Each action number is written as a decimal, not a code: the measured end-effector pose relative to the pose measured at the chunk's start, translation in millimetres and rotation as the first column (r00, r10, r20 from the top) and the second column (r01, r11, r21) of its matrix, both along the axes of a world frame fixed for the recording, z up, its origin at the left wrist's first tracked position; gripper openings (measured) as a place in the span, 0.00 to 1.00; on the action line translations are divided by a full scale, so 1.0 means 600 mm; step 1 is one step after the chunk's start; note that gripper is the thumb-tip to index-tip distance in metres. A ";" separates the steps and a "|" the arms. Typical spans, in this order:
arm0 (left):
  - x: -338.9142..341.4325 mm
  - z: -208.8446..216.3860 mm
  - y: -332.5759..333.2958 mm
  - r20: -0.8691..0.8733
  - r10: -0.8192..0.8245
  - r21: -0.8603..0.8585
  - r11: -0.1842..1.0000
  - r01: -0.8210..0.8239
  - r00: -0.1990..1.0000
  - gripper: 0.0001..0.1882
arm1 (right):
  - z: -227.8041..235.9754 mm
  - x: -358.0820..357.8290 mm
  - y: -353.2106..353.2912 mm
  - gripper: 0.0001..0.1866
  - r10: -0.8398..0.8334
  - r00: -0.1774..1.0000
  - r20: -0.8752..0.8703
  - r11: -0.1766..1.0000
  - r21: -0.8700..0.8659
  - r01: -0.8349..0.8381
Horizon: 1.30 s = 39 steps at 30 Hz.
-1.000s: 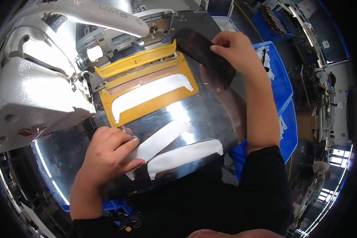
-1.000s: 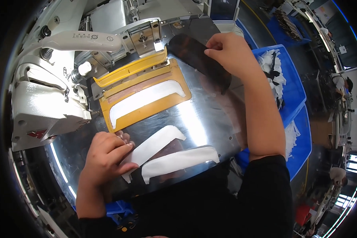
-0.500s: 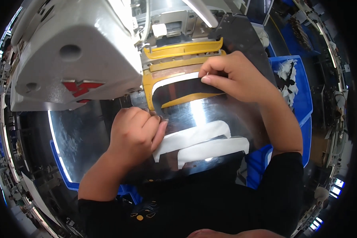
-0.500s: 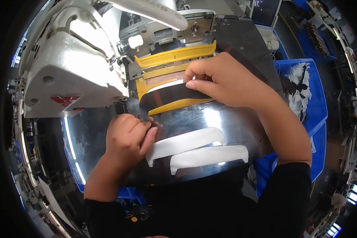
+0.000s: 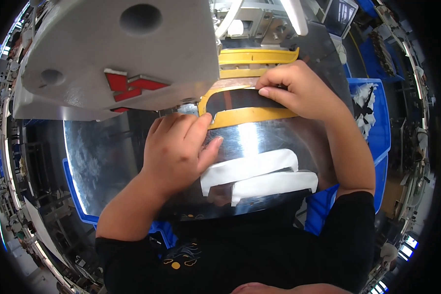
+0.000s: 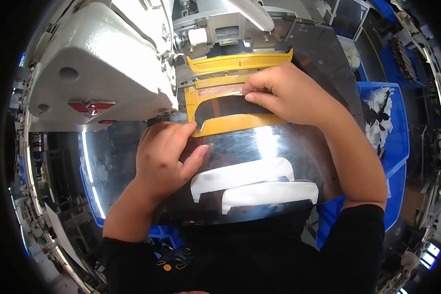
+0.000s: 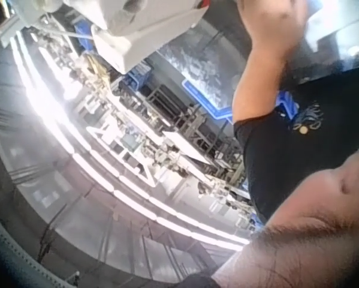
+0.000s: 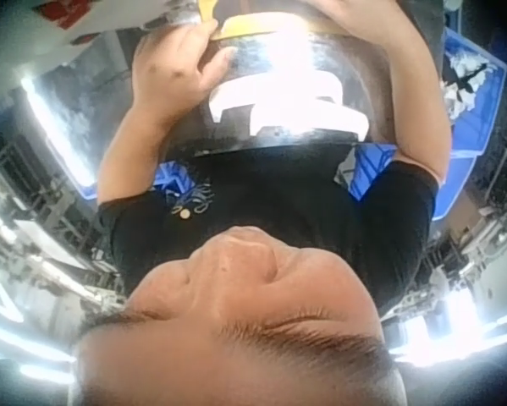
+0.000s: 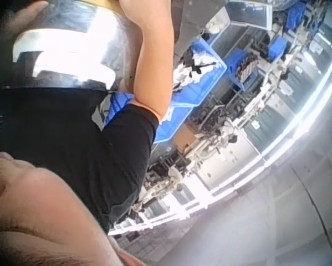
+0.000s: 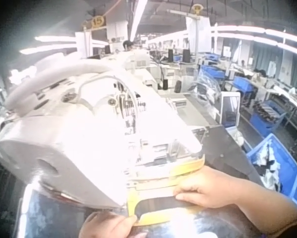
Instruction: Use an industrial machine to align and sew components for footwear.
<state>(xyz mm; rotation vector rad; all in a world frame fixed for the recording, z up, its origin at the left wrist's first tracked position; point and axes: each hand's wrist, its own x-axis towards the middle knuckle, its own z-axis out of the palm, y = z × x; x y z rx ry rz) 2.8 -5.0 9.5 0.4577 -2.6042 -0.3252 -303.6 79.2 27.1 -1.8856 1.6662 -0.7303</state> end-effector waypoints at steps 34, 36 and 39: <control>0.003 0.007 -0.005 0.353 -0.022 -0.150 0.986 0.080 0.935 0.17 | 0.015 -0.044 0.028 0.12 -0.211 0.972 -0.104 0.936 0.267 0.231; 0.001 0.007 -0.002 0.384 -0.009 -0.125 0.990 0.061 0.923 0.19 | 0.017 -0.058 0.041 0.16 -0.233 0.964 -0.125 0.903 0.341 0.263; 0.000 0.013 0.002 0.406 0.005 -0.094 0.995 0.037 0.914 0.18 | 0.022 -0.052 0.046 0.19 -0.313 0.936 -0.160 0.862 0.366 0.351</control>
